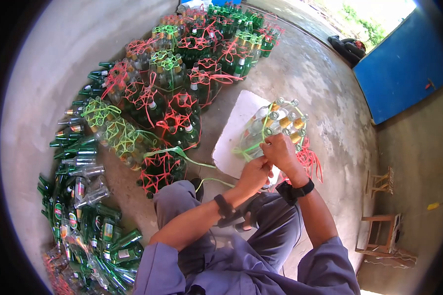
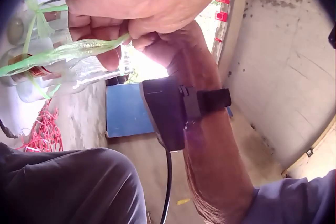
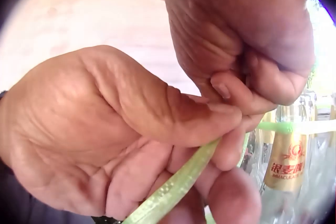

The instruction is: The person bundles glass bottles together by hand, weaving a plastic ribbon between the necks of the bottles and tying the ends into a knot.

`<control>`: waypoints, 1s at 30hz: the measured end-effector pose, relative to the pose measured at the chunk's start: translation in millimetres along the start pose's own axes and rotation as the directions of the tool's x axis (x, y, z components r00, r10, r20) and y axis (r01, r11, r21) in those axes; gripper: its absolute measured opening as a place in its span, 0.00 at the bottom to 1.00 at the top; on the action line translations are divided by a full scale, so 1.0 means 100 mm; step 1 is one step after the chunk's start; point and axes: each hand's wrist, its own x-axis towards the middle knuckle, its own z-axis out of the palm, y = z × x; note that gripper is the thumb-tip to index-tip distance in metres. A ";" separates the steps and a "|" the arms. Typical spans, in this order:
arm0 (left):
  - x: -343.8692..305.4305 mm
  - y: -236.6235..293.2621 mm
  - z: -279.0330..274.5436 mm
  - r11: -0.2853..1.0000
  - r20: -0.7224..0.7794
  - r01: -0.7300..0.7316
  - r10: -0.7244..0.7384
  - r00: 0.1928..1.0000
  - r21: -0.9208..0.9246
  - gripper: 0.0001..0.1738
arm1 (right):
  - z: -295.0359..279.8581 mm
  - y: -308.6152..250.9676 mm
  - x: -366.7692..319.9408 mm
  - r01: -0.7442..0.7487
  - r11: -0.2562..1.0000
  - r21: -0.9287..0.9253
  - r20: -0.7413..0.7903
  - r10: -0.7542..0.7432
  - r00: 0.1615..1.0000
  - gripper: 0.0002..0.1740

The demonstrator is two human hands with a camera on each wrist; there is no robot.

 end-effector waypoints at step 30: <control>0.52 0.57 -0.20 -0.095 0.403 -0.417 0.513 0.758 0.904 0.16 | 0.12 0.26 -0.50 -0.029 0.973 0.230 -0.289 0.097 0.952 0.11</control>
